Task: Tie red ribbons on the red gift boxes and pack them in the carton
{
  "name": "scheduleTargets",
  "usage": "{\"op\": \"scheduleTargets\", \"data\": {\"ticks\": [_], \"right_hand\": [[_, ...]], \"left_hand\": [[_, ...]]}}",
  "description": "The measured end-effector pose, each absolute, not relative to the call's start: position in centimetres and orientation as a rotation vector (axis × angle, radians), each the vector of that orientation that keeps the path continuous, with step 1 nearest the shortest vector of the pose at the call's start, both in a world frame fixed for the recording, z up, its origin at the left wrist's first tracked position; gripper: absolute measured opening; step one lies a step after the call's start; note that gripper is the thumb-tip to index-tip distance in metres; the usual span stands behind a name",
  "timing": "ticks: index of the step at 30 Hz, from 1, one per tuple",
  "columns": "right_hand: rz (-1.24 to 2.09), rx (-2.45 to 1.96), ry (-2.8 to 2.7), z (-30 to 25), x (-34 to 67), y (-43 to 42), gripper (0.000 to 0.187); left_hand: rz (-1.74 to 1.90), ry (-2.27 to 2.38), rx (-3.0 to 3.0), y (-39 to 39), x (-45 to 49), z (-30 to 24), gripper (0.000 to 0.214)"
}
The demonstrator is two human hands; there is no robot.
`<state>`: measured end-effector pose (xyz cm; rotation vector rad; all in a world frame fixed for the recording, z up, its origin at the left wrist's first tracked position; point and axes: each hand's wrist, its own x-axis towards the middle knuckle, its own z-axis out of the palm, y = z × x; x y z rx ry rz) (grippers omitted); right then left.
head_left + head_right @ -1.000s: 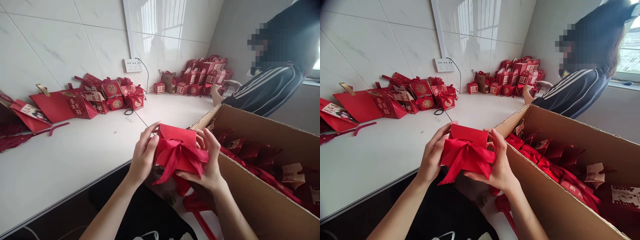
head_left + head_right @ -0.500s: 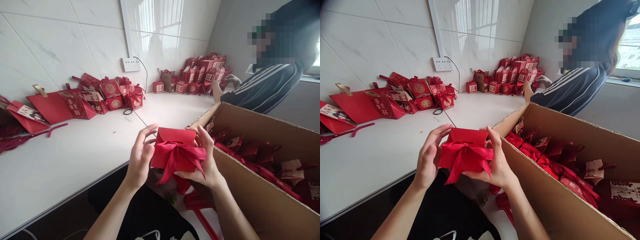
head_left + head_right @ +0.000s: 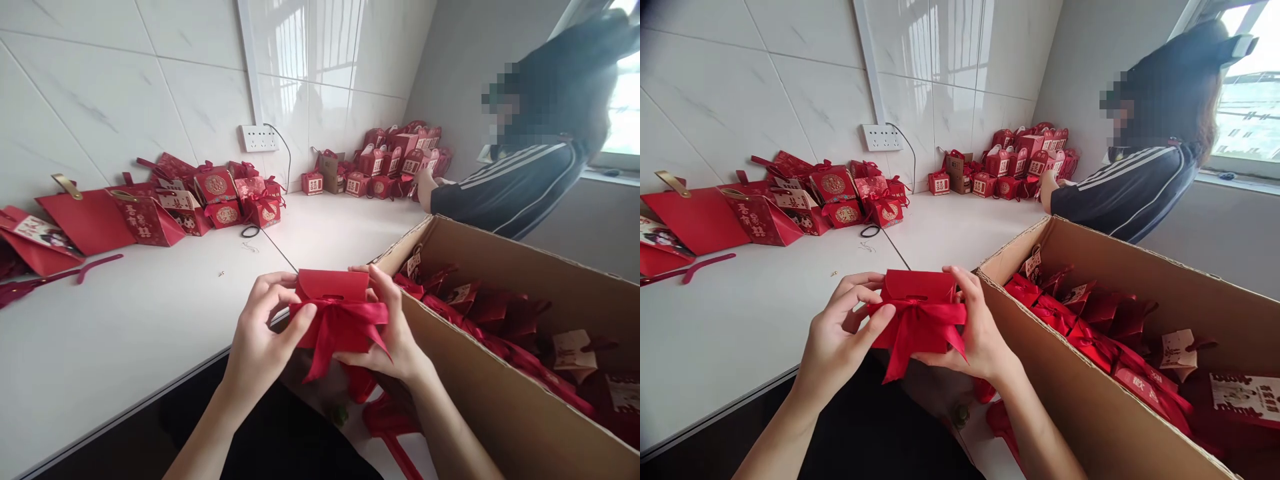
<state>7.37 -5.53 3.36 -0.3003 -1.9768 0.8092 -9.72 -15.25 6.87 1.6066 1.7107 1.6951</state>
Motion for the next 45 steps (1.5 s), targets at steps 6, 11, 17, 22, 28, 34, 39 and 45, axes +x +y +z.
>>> {"op": "scheduleTargets", "data": {"ticks": [6, 11, 17, 22, 28, 34, 39, 45], "right_hand": [[1.230, -0.264, -1.939, 0.8, 1.5, -1.8, 0.113], [1.470, -0.283, -1.942, -1.2, -2.1, 1.0, 0.117], [1.633, -0.339, -1.769, -0.9, -1.3, 0.4, 0.111], [1.585, -0.661, -1.559, 0.7, -0.4, 0.4, 0.068], [1.574, -0.814, -1.694, 1.6, -0.3, -0.1, 0.056], [1.602, -0.822, -1.721, 1.6, -0.2, -0.9, 0.047], [1.810, -0.761, -1.585, 1.3, -0.5, -0.7, 0.045], [1.709, -0.801, -1.752, 3.0, 0.2, -2.4, 0.042]], "left_hand": [[1.705, 1.932, 1.318, -13.0, -14.3, 5.4, 0.034], [1.589, 2.131, 1.217, -10.8, -17.5, 3.5, 0.046], [1.447, 2.095, 1.265, -10.6, -18.4, 2.7, 0.050], [1.579, 2.084, 1.327, -11.1, -17.7, 3.5, 0.038], [1.313, 2.025, 1.865, -10.1, -16.5, 5.5, 0.019], [1.222, 2.028, 1.825, -9.4, -16.5, 5.9, 0.011], [1.237, 1.948, 1.742, -9.5, -16.6, 5.2, 0.011], [1.247, 1.945, 1.694, -9.3, -16.6, 5.2, 0.011]]}}
